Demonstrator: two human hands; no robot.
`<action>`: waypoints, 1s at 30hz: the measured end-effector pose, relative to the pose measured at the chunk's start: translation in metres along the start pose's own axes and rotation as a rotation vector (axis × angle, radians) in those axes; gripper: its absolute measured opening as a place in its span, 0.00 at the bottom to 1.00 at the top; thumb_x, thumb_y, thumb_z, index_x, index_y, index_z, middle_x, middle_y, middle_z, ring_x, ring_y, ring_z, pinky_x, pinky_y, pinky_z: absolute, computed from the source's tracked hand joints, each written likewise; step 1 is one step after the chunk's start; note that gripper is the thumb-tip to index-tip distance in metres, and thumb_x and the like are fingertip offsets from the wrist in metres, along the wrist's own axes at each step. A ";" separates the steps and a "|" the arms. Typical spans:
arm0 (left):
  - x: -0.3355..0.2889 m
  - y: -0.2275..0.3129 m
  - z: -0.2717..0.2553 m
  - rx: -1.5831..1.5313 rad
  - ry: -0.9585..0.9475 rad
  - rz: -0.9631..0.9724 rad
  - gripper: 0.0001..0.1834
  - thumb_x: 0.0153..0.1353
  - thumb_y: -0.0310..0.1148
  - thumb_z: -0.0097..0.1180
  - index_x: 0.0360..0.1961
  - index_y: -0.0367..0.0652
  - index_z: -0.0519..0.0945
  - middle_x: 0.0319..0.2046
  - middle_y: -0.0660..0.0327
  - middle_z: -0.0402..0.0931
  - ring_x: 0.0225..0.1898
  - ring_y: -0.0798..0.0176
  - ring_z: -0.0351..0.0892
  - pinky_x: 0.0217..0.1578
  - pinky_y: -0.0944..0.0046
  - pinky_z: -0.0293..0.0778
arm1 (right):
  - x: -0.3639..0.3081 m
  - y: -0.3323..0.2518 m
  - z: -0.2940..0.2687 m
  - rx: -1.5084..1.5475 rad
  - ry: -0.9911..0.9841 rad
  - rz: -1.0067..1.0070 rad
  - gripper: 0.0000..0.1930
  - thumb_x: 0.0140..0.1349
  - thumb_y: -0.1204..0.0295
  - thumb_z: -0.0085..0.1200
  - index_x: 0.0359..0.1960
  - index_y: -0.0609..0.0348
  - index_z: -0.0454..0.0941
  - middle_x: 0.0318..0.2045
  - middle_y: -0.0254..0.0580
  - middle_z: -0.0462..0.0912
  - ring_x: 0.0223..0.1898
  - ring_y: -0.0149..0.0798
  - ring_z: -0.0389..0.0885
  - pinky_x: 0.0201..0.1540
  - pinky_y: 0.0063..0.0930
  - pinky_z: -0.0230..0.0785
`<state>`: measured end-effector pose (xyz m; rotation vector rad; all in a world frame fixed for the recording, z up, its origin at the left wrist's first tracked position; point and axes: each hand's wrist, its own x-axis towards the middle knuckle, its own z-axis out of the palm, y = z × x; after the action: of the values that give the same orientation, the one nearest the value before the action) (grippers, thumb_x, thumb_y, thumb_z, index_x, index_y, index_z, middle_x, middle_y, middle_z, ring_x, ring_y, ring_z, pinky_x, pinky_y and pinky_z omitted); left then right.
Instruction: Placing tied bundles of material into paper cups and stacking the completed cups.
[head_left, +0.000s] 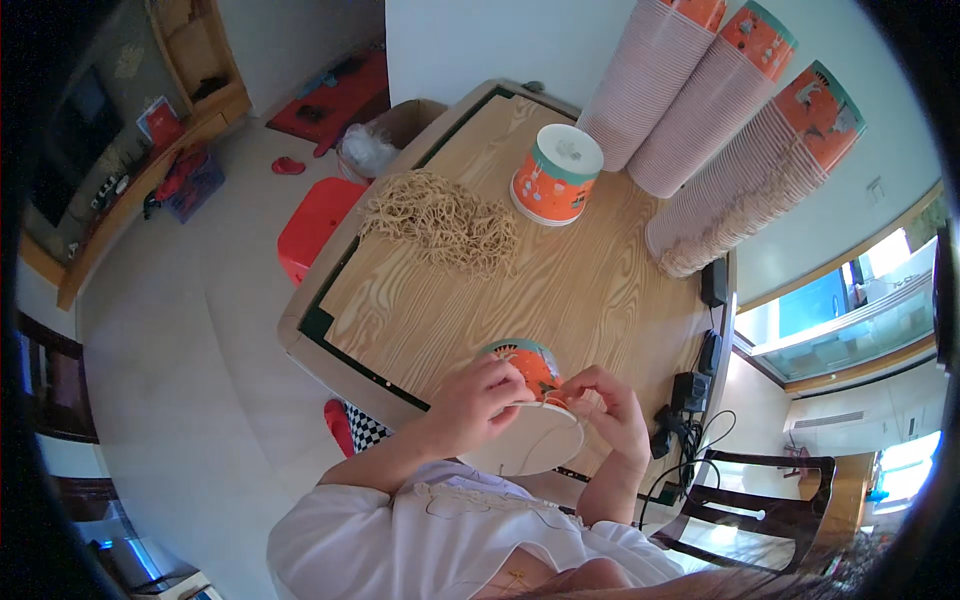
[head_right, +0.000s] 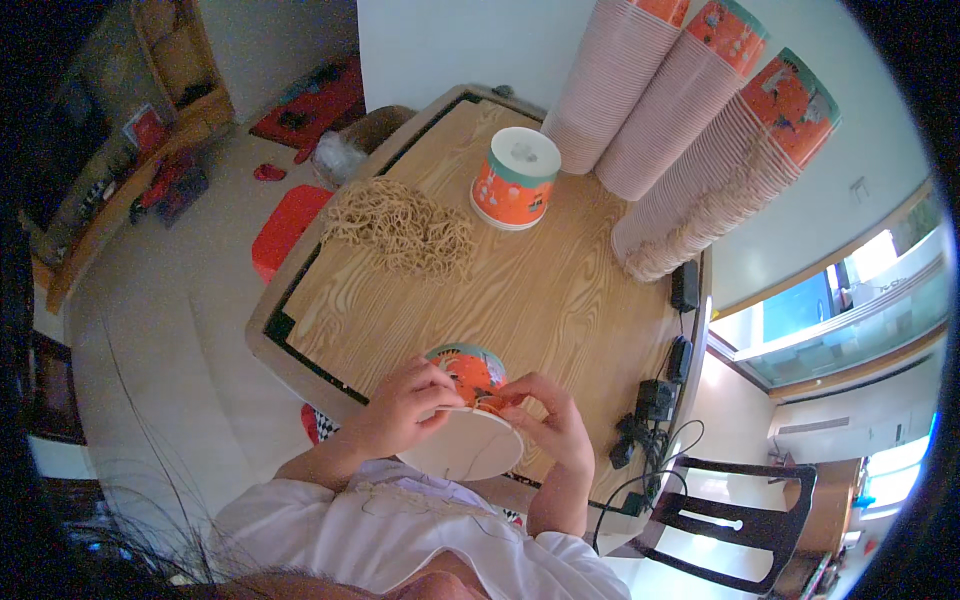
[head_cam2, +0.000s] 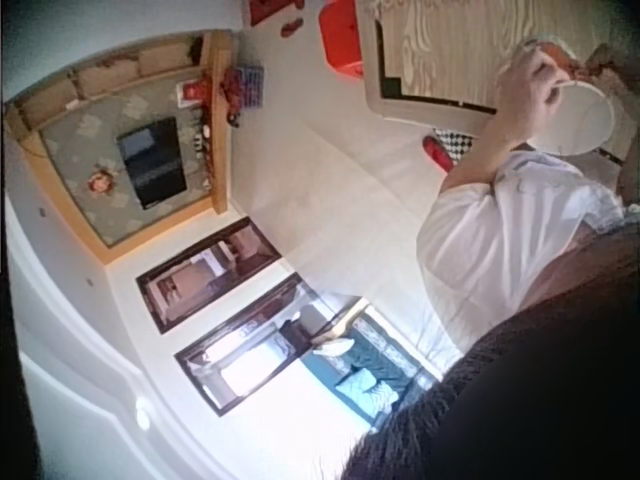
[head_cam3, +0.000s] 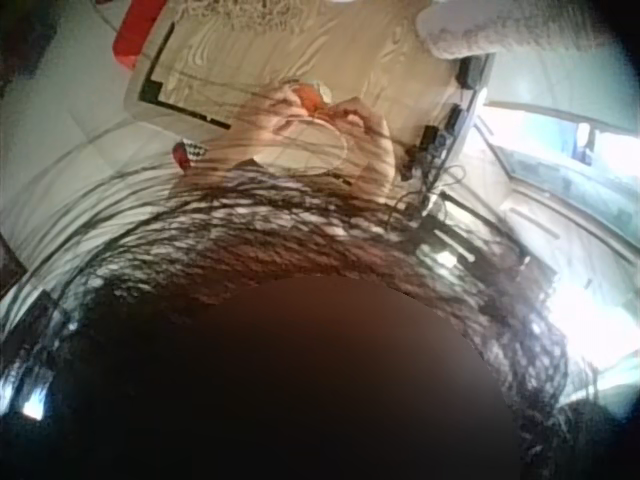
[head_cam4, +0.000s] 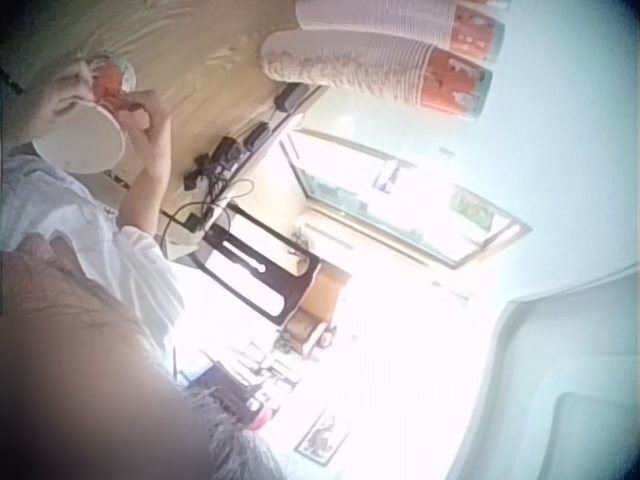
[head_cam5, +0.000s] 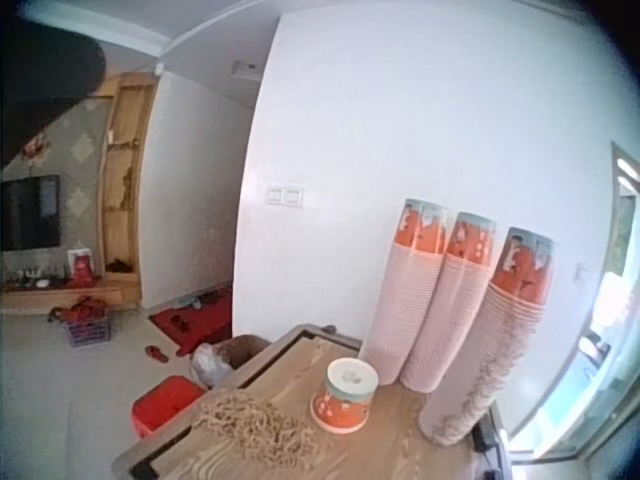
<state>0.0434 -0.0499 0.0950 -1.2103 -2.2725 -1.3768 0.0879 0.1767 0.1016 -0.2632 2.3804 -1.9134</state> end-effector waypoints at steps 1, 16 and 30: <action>-0.001 0.001 0.001 -0.001 -0.003 -0.001 0.13 0.42 0.23 0.59 0.30 0.48 0.73 0.29 0.66 0.69 0.34 0.60 0.71 0.32 0.61 0.71 | 0.001 -0.002 0.001 -0.022 -0.014 -0.021 0.08 0.51 0.75 0.59 0.32 0.64 0.76 0.30 0.40 0.77 0.36 0.35 0.75 0.40 0.27 0.65; -0.006 0.004 0.009 -0.128 -0.091 -0.033 0.16 0.41 0.24 0.59 0.34 0.48 0.73 0.32 0.63 0.69 0.39 0.54 0.70 0.42 0.57 0.70 | 0.012 -0.004 0.013 -0.306 0.042 -0.049 0.05 0.47 0.82 0.57 0.26 0.67 0.74 0.25 0.40 0.76 0.30 0.34 0.74 0.35 0.24 0.66; -0.003 0.007 0.009 -0.143 -0.063 -0.063 0.14 0.41 0.23 0.59 0.31 0.45 0.71 0.32 0.62 0.68 0.40 0.53 0.70 0.43 0.56 0.70 | -0.002 -0.037 0.015 -0.469 0.107 -0.227 0.11 0.43 0.79 0.60 0.30 0.63 0.75 0.27 0.40 0.76 0.30 0.35 0.74 0.36 0.24 0.66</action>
<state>0.0520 -0.0422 0.0926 -1.2510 -2.3066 -1.5694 0.0957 0.1549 0.1348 -0.4869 2.9623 -1.4418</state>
